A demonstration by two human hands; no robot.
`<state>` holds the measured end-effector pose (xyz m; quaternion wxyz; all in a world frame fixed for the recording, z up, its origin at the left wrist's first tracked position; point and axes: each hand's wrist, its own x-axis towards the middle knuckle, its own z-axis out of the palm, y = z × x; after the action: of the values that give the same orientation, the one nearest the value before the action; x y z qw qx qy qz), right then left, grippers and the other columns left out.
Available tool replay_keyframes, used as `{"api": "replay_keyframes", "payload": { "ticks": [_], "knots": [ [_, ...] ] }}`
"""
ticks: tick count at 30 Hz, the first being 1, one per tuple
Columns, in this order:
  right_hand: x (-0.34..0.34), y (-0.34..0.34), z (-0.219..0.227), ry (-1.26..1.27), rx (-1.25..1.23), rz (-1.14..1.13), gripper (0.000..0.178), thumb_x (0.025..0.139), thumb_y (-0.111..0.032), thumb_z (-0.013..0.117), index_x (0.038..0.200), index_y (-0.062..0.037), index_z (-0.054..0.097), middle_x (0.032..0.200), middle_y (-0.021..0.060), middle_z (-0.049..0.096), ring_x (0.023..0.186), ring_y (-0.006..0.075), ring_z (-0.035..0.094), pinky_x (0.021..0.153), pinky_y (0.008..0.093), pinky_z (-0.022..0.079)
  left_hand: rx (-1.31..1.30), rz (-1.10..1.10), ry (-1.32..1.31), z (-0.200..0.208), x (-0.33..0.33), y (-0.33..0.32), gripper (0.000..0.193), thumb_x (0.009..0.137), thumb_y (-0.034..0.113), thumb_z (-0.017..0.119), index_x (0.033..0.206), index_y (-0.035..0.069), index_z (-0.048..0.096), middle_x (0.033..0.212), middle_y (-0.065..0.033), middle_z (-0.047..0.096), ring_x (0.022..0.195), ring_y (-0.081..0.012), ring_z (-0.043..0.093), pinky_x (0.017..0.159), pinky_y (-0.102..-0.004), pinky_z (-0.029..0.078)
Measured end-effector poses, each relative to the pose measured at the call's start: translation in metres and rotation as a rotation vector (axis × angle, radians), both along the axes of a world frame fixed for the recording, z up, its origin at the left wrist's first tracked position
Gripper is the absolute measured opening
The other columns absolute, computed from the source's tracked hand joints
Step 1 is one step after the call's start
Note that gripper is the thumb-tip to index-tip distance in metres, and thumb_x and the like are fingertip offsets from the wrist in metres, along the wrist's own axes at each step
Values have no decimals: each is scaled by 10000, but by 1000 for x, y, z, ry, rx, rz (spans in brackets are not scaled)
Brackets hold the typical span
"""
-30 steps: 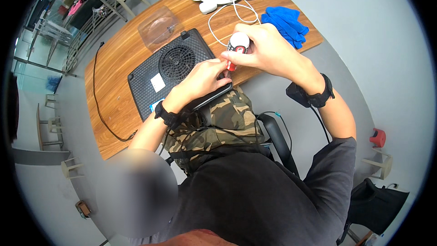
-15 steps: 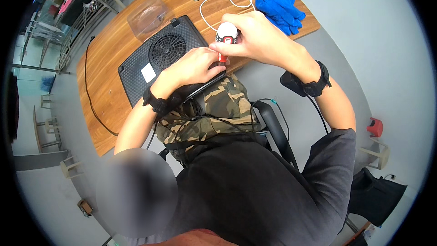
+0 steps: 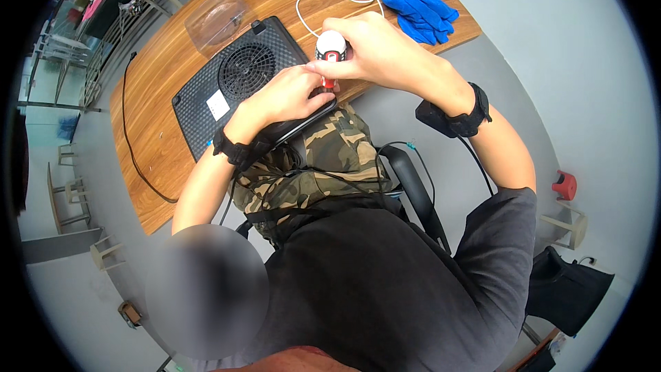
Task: The person assembles a portable induction cooktop by securing the bottom cover with screws using a screwdriver, then wipes the surfaces with a blue cloth. The device is flipped over to show the top control panel at the end.
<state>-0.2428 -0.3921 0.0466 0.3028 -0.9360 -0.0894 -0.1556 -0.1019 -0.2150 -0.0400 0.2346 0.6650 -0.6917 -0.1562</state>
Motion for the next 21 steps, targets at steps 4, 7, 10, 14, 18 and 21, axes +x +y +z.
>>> {"api": "replay_keyframes", "payload": {
  "ticks": [4,7,10,14,18,21],
  "knots": [
    [2,2,2,58,-2,4,417,897,-401,819,913,-26,636,741,168,688,710,340,711,617,397,546,27,9,-6,-3,1,1,289,902,249,728,909,-38,704,880,-239,710,880,-421,703,813,-514,556],
    [2,4,2,84,-16,7,415,893,-396,821,917,-26,635,745,171,688,718,350,711,623,405,548,25,4,-14,-7,4,1,265,902,242,723,933,-20,715,889,-222,714,886,-416,702,815,-515,559],
    [2,6,0,87,3,5,410,882,-383,827,915,-21,639,750,181,695,726,364,716,628,416,553,-70,6,93,1,3,3,240,877,220,755,937,-8,708,860,-186,706,828,-383,695,751,-474,550],
    [2,10,-5,67,40,-23,423,863,-384,832,914,-5,650,762,201,705,741,383,723,640,434,561,-112,56,339,29,6,6,288,793,168,838,932,-2,652,779,-122,631,683,-265,593,641,-380,481],
    [5,22,-13,50,62,-57,472,874,-432,809,920,16,666,758,210,704,745,401,721,659,446,573,-250,124,355,43,5,5,323,746,113,868,937,-4,635,789,-87,605,672,-191,564,629,-355,484],
    [5,24,-9,161,35,-78,479,891,-447,789,993,5,671,814,219,714,796,402,723,697,451,576,-282,116,442,35,5,6,306,745,85,859,944,0,642,788,-86,608,661,-181,568,624,-334,491]
  ]
}}
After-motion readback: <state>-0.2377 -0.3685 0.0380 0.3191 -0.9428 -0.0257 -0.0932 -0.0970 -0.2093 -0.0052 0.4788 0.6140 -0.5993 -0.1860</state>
